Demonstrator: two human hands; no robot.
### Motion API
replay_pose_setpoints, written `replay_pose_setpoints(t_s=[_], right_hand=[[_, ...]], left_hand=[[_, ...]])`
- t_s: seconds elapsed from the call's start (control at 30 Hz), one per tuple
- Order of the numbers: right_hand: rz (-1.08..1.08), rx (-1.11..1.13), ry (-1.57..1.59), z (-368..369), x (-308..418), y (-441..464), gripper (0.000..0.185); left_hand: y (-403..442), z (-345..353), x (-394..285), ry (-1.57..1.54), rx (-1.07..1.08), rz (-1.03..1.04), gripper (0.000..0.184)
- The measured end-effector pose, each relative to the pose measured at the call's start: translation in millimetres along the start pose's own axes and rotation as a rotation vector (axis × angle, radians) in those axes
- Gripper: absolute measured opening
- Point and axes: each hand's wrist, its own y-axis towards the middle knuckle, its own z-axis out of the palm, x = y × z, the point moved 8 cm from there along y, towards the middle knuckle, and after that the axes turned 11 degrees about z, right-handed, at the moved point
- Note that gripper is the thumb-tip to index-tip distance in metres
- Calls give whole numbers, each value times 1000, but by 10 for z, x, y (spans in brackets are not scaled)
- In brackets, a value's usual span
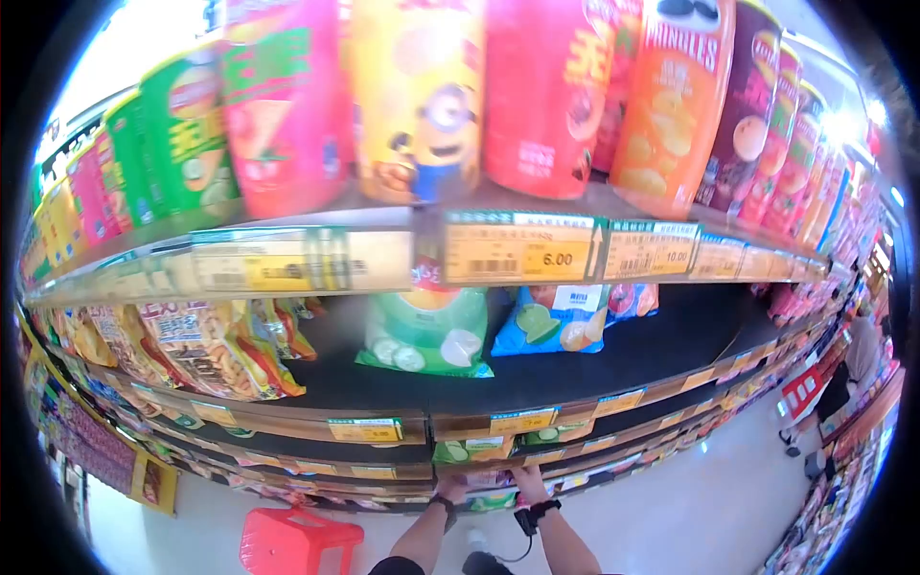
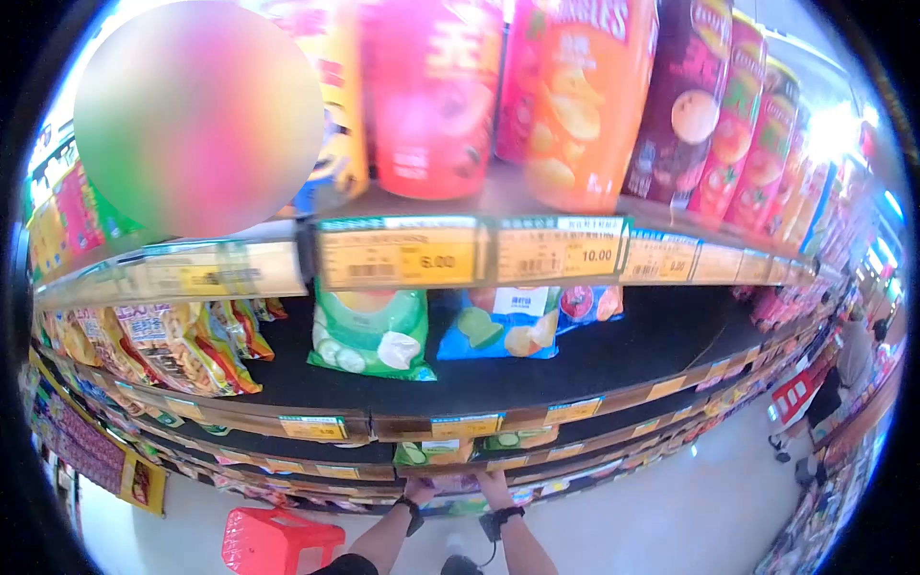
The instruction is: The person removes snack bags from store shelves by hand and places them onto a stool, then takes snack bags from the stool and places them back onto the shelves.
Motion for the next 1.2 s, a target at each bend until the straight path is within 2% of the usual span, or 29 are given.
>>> replay_pose_setpoints(t_s=[0.03, 0.1, 0.2, 0.3, 0.37, 0.43, 0.53, 0.6, 0.67, 0.77, 0.83, 0.93, 1.0, 1.03, 1.07, 1.1, 1.13, 1.17, 1.2], right_hand=[[81, 33, -135, 20, 56, -92, 25], [193, -10, -46, -56, 1, -215, 24], [161, 65, 236, 49, 173, -491, 21], [220, 47, 14, -70, -12, -698, 21], [139, 60, -124, -10, 101, -924, 20], [44, 114, -136, 74, 133, -1048, 20], [-79, 206, -165, 217, 143, -1317, 21], [-285, 210, -428, 525, 594, -1579, 21], [-426, 222, -637, 988, 1187, -1870, 16], [-589, 300, -831, 1449, 1176, -2023, 13], [-655, 378, -885, 1796, 1108, -2128, 10], [-657, 544, -886, 2421, 1115, -2312, 9], [-605, 631, -786, 2746, 1036, -2418, 8], [-612, 660, -743, 2931, 1090, -2539, 8], [-687, 686, -772, 3082, 1068, -2592, 5], [-629, 725, -679, 3282, 1119, -2690, 4], [-616, 715, -780, 3392, 999, -2685, 5], [-625, 758, -743, 3547, 917, -2726, 5], [-630, 747, -784, 3656, 787, -2730, 5]], left_hand=[[3, -134, -303, 246, -103, 246, 66], [-55, -176, -231, -134, -152, 134, 62], [-269, -339, -260, -220, -314, 6, 69], [-581, -704, -766, -378, -230, 196, 73], [-667, -645, -631, -288, -107, 74, 75], [-887, -545, -457, -263, -195, 38, 68], [-1188, -333, -373, -601, -199, 320, 55], [-1594, -567, -637, -280, -162, 492, 47], [-1971, -507, -224, -321, -97, 236, 46], [-2668, -690, 136, -364, -68, -79, 38], [-3032, -761, 454, -480, -107, -33, 34], [-3682, -1200, 546, -580, -125, -200, 35], [-4004, -1033, 1086, -803, -288, -174, 33], [-4225, -1209, 1027, -725, -350, -219, 32], [-4394, -1199, 1155, -800, -413, -200, 28], [-4581, -1200, 1257, -946, -551, -186, 23], [-4841, -1556, 990, -779, -612, -179, 21], [-5060, -1531, 1104, -710, -584, -264, 22], [-5263, -1550, 1194, -432, -580, -281, 24]])
